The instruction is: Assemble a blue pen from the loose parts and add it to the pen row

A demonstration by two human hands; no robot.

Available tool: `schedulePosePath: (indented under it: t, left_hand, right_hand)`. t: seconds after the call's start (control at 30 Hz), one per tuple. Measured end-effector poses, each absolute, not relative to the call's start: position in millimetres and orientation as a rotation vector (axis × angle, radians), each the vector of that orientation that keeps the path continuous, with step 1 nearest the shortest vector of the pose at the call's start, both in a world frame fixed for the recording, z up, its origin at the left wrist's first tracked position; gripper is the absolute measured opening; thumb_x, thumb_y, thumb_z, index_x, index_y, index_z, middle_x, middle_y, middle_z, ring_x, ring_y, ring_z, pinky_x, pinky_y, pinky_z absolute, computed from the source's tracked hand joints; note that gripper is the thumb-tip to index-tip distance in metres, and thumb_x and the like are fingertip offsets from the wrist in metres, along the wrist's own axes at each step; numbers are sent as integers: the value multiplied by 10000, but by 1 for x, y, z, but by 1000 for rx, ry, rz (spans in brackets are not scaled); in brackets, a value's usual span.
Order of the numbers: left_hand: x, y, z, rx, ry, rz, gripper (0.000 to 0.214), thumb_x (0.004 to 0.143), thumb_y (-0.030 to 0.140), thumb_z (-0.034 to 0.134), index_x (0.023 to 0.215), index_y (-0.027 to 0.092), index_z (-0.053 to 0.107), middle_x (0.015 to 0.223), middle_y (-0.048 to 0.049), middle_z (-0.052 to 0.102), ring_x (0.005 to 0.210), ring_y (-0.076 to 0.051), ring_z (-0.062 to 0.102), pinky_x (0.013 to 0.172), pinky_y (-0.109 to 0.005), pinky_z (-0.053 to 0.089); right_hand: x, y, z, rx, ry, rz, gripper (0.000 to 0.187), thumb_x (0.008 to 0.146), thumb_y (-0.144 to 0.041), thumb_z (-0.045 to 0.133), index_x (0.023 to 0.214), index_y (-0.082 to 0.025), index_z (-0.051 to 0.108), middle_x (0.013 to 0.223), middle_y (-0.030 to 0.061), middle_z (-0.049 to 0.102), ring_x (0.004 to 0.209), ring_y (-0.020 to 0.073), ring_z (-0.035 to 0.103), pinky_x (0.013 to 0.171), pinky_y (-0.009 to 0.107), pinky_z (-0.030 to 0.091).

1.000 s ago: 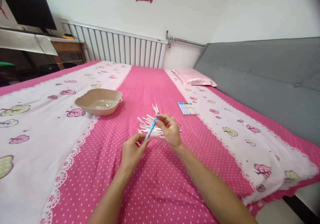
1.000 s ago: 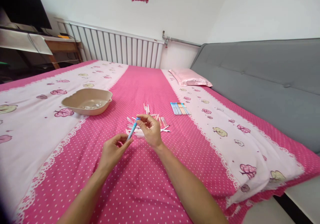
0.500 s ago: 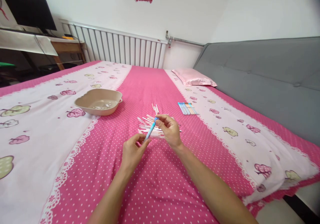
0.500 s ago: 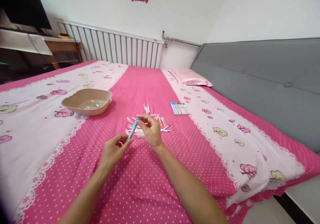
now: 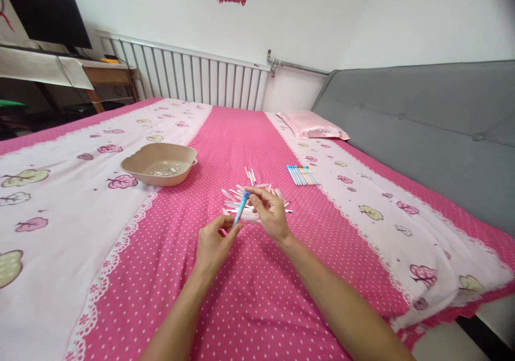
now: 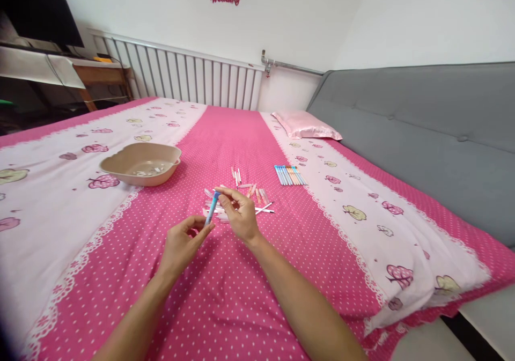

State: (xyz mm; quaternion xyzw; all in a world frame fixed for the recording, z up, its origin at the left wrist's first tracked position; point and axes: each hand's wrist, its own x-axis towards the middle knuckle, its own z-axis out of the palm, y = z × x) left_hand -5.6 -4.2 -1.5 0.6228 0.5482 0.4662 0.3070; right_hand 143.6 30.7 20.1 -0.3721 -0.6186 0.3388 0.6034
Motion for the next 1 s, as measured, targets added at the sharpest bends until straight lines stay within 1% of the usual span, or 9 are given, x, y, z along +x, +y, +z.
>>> schedulePosePath:
  t: [0.27,0.5,0.57,0.7,0.8,0.87,0.93,1.0]
  left_hand:
    - [-5,-3,-4,1689,1463,1262,214,697,391,662,740,183,635,634,8,630,539,-122,520,534,-226,396]
    - [-5,-3,-3,1693,1465,1279,218,684,387,672,713,182,601,615,21,595,548,-120,515,540,-227,394]
    - [-5,-4,-3,1684,1457,1284,221,680,386,674,704,182,592,610,23,586,547,-118,511,537,-227,390]
    - [-4,-3,-4,1632,1461,1308,247,678,403,676,714,179,579,623,22,577,557,-115,503,542,-224,391]
    - [-5,-2,-4,1534,1508,1368,275,678,425,671,736,177,566,642,19,578,564,-116,502,548,-228,398]
    - [-6,-1,-3,1450,1563,1423,284,672,427,670,733,176,553,642,18,574,565,-119,502,547,-230,396]
    - [-8,0,-1,1376,1632,1468,295,664,431,671,709,176,529,622,22,555,559,-120,497,540,-232,388]
    - [-11,1,-1,1321,1680,1498,307,652,432,678,690,178,512,605,29,534,552,-118,488,532,-229,376]
  right_hand:
    - [142,31,21,-847,-1414,775,196,805,-319,606,968,-242,682,889,7,687,769,136,624,637,244,489]
    - [142,30,21,-843,-1420,782,197,803,-321,608,965,-233,678,865,7,674,741,130,612,619,236,481]
    - [142,30,21,-848,-1416,800,226,801,-329,610,998,-233,666,869,9,664,743,128,606,605,228,475]
    - [142,29,21,-846,-1395,882,342,809,-375,596,1118,-230,600,903,22,642,733,121,589,562,210,456]
    - [140,29,19,-835,-1402,968,360,832,-413,555,1122,-201,569,934,44,640,722,117,585,557,211,453]
    - [138,29,16,-867,-1448,1032,339,853,-427,513,1081,-183,569,936,53,640,714,116,587,581,224,462]
    - [135,28,10,-935,-1572,1105,304,864,-407,489,1043,-176,573,933,56,641,739,125,595,642,254,476]
    - [132,27,3,-993,-1716,1177,242,835,-332,537,1011,-173,586,917,50,644,795,144,603,727,294,476]
